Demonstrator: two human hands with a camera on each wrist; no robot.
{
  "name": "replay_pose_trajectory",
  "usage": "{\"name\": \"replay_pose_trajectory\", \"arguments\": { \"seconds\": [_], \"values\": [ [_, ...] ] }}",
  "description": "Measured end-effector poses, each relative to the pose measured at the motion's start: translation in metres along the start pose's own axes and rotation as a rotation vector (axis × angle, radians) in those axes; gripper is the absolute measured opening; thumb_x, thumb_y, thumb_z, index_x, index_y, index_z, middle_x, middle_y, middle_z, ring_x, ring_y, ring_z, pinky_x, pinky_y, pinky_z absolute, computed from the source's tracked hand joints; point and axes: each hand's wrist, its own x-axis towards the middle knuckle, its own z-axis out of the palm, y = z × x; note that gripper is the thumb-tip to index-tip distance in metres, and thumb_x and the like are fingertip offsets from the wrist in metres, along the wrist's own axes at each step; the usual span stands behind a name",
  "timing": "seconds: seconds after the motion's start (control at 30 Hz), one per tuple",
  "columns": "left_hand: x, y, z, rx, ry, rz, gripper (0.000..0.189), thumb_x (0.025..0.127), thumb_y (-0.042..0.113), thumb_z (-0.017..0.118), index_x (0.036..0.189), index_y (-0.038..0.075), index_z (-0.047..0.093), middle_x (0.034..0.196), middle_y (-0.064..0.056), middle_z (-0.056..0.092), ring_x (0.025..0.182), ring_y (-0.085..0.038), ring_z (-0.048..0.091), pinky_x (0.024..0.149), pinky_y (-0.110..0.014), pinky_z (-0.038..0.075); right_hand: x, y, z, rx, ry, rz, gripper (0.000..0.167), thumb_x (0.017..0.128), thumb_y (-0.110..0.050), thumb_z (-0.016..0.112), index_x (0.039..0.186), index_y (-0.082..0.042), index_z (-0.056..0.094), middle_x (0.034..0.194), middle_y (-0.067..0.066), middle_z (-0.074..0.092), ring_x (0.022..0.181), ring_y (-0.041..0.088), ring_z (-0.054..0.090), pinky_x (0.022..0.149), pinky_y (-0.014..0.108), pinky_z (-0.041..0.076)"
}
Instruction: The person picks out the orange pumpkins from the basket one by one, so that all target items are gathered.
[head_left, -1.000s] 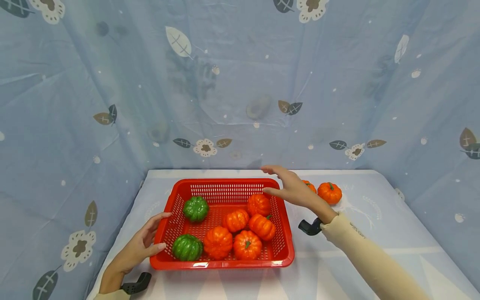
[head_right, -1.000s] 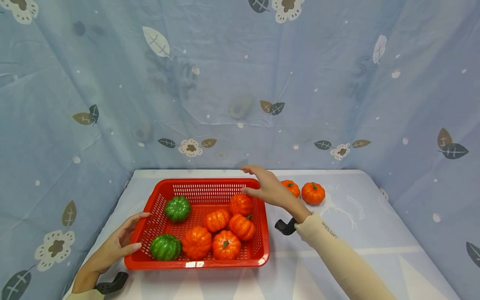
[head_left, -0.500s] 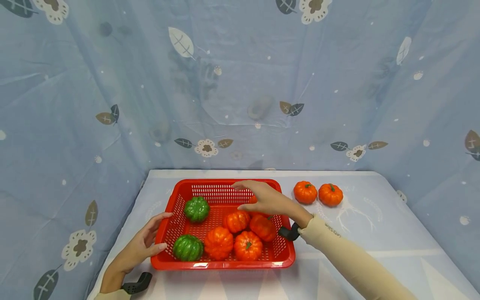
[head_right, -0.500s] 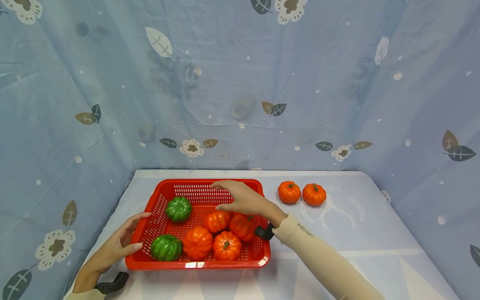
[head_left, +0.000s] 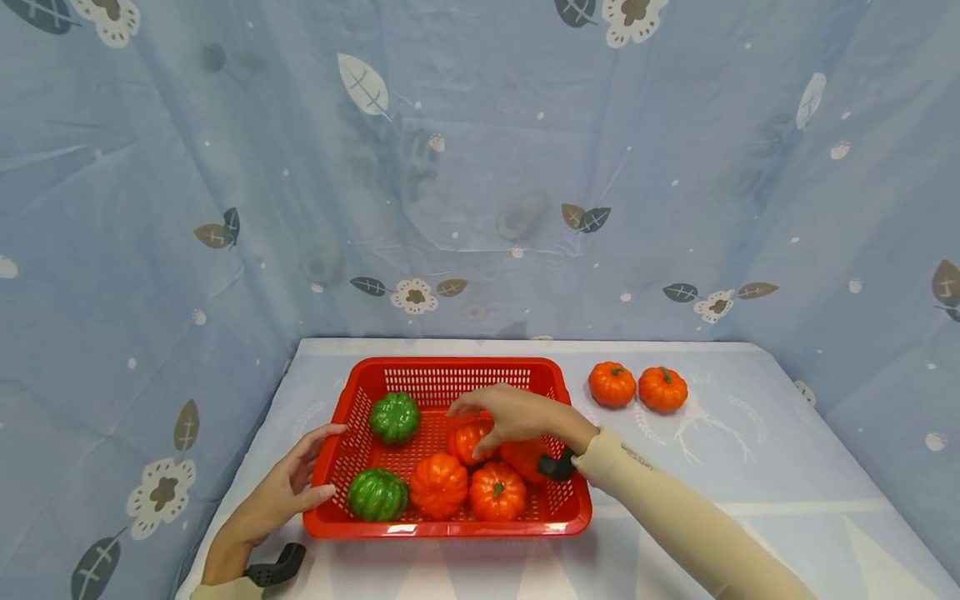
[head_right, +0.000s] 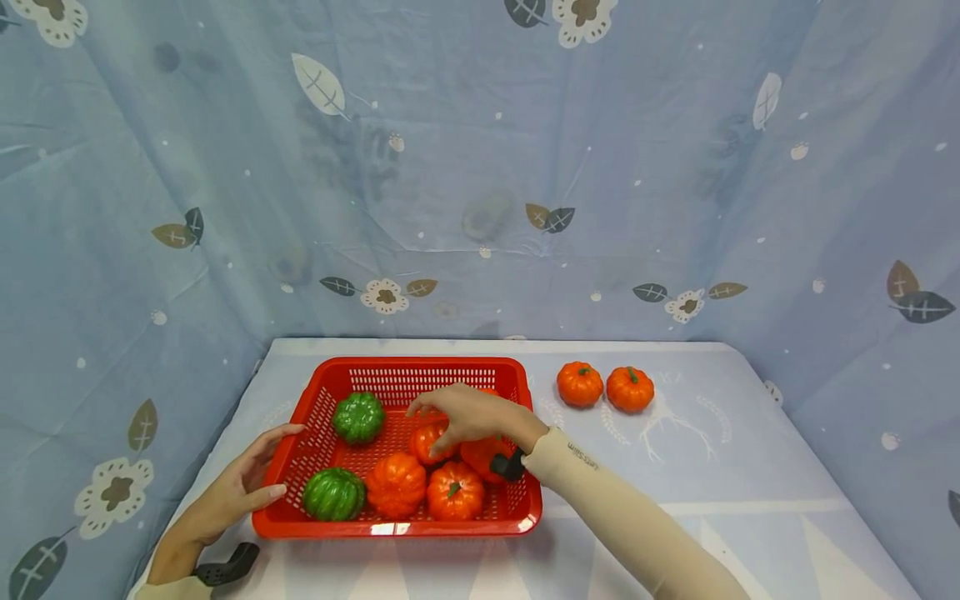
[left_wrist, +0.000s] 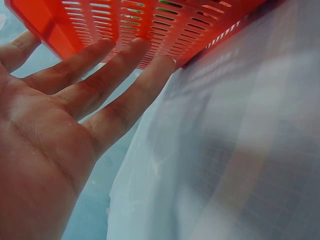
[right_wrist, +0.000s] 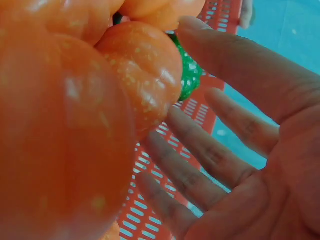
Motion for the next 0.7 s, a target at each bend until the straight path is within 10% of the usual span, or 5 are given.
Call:
{"name": "replay_pose_trajectory", "arguments": {
  "seconds": [0.33,0.7],
  "values": [
    [-0.001,0.000,0.000,0.011,0.012,-0.001,0.072,0.092,0.009,0.071,0.155,0.015,0.037,0.154,-0.022,0.040,0.127,-0.033,0.055,0.093,-0.040,0.058,0.016,0.004,0.002,-0.032,-0.014,0.007,0.049,0.085,-0.017,0.086,0.129,-0.014,0.067,0.119,0.000,0.070,0.108,0.020,0.062,0.094,0.031,0.052],
    [0.000,0.003,0.000,0.039,0.023,-0.017,0.074,0.091,0.012,0.073,0.155,0.016,0.037,0.154,-0.020,0.041,0.129,-0.042,0.051,0.095,-0.040,0.057,0.025,0.011,-0.001,-0.126,0.032,0.026,0.038,0.094,-0.021,0.077,0.130,-0.011,0.069,0.133,0.003,0.065,0.131,0.026,0.053,0.114,0.042,0.040]
  ]
}}
